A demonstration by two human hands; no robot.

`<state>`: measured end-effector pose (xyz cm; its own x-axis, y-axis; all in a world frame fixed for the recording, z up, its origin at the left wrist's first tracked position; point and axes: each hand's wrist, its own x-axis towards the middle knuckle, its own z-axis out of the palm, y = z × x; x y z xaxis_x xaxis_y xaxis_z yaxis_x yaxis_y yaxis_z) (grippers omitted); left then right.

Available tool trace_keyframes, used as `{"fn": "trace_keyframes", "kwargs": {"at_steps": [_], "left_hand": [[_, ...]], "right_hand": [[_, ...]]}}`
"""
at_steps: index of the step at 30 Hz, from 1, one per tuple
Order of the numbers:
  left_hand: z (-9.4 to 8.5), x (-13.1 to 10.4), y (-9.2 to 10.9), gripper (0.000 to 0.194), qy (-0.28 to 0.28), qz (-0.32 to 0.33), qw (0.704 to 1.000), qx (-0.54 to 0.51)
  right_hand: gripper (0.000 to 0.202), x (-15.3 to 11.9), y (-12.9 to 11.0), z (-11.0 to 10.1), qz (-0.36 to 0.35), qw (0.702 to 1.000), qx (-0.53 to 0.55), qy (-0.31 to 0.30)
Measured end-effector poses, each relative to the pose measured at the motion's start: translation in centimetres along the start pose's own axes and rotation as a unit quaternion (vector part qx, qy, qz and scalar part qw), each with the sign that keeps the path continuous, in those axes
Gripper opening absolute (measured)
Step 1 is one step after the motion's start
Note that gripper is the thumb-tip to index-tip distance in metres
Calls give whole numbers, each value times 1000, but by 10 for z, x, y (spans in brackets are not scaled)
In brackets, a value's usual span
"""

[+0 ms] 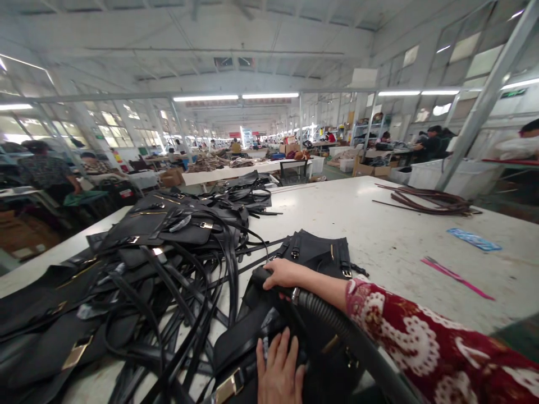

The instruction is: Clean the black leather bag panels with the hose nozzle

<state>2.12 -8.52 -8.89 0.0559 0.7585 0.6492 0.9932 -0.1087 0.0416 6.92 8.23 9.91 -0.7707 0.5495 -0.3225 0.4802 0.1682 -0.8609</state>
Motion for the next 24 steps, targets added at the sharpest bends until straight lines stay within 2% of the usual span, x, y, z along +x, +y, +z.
{"fn": "trace_keyframes", "kwargs": {"at_steps": [2,5,8,10,12,14,17,20,22,24], "left_hand": [[-8,6,-7,36,-16,6,1000,17],[-21,18,-30,37,-74,7,996,40],[-32,33,-55,32,-139,-71,986,63],[-36,46,-60,31,-134,-139,976,105],[-37,61,-48,33,-101,-137,978,117],[-33,79,-21,38,-81,-64,992,71],[-15,105,29,46,-102,38,994,-8],[10,120,63,47,-130,43,990,-23],[24,123,71,42,-123,30,992,-9],[34,120,69,41,-107,42,993,13]], "right_hand": [[45,-9,7,-15,-21,999,25,35],[58,-50,32,-50,-37,995,64,71],[66,-109,68,-79,-31,989,92,116],[74,-148,96,-87,-18,981,104,163],[78,-181,122,-86,-1,972,112,207],[79,-205,144,-79,14,962,135,239],[79,-227,159,-69,14,951,183,250],[79,-234,156,-62,-3,951,213,224],[79,-229,152,-60,-12,955,217,201],[79,-217,151,-58,-16,960,209,184]]}}
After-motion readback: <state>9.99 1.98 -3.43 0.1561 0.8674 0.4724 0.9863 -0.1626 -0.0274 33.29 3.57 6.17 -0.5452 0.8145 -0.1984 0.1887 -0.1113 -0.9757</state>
